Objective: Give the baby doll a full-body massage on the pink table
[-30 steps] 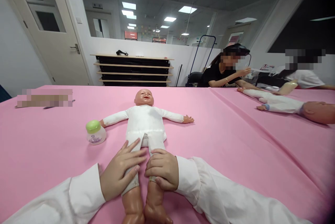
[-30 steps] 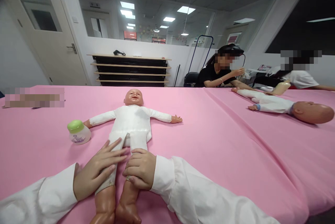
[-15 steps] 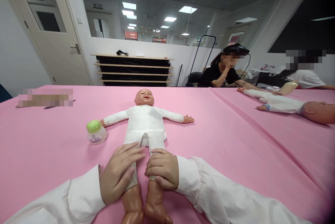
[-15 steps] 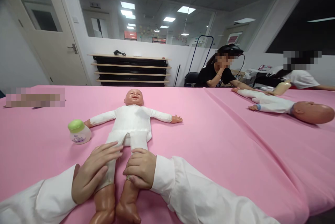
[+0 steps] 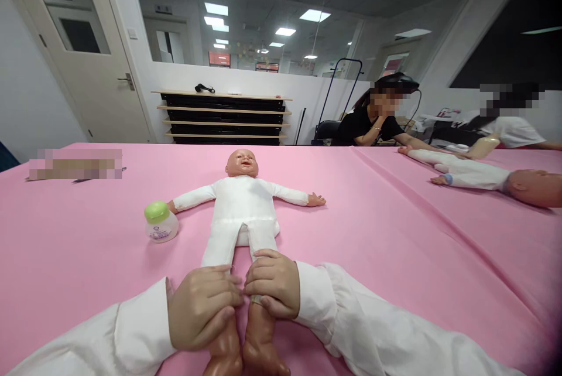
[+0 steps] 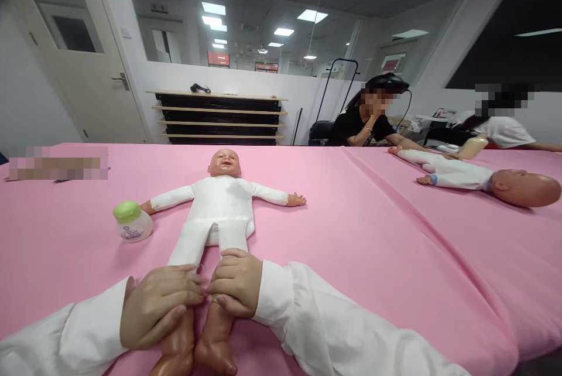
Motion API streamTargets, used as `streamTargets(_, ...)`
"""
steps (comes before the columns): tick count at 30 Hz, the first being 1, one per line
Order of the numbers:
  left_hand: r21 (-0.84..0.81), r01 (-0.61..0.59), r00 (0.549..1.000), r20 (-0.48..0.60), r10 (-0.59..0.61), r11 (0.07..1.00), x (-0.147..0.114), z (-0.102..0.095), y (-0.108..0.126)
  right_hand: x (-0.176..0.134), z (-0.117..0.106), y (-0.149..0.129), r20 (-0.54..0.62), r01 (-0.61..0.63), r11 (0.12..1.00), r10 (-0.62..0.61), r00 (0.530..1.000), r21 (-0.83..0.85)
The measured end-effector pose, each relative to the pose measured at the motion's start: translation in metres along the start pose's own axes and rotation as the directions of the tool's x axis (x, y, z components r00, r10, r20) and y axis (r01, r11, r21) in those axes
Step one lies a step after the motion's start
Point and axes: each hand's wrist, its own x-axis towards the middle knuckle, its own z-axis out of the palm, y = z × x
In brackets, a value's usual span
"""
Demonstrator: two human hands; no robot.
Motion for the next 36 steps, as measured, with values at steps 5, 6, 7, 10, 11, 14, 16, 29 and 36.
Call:
streamTargets(5, -0.017, -0.089, 0.989, -0.118, 0.087, 0.996, -0.004, -0.003, 0.008, 0.002, -0.003, -0.001, -0.091, 0.027, 0.999, -0.024, 0.996, 0.024)
streamTargets(6, -0.005, -0.047, 0.991, -0.124, 0.045, 0.999, -0.004, -0.005, 0.008, 0.002, -0.006, -0.001, -0.105, 0.032, 0.999, -0.030, 0.994, 0.017)
streamTargets(7, 0.015, 0.017, 0.992, -0.128, -0.015, 1.000, -0.004, -0.006, 0.007, 0.002, -0.009, -0.002, -0.111, 0.029, 1.000, -0.028, 0.993, 0.006)
streamTargets(10, 0.090, 0.266, 0.958, -0.137, -0.252, 0.960, -0.003, -0.008, 0.001, 0.001, -0.019, -0.003, -0.109, -0.082, 0.996, 0.078, 0.991, -0.032)
streamTargets(11, 0.108, 0.341, 0.935, -0.138, -0.326, 0.934, -0.003, -0.007, -0.002, 0.001, -0.022, -0.003, -0.115, -0.150, 0.988, 0.145, 0.983, -0.037)
streamTargets(14, 0.118, 0.491, 0.870, -0.119, -0.479, 0.863, 0.000, -0.004, -0.009, 0.001, -0.023, 0.000, -0.138, -0.352, 0.936, 0.349, 0.927, 0.001)
streamTargets(16, 0.119, 0.529, 0.848, -0.057, -0.526, 0.840, 0.001, -0.002, -0.012, 0.002, -0.021, 0.002, -0.113, -0.433, 0.900, 0.435, 0.893, 0.042)
streamTargets(29, -0.003, 0.321, 0.938, 0.141, -0.317, 0.947, 0.003, -0.004, -0.007, 0.001, -0.028, -0.001, 0.049, -0.120, 0.988, 0.115, 0.992, 0.098)
streamTargets(36, -0.126, 0.093, 0.985, 0.156, -0.073, 0.988, 0.008, -0.001, -0.001, 0.002, -0.015, -0.004, 0.061, 0.109, 0.992, -0.113, 0.992, 0.059)
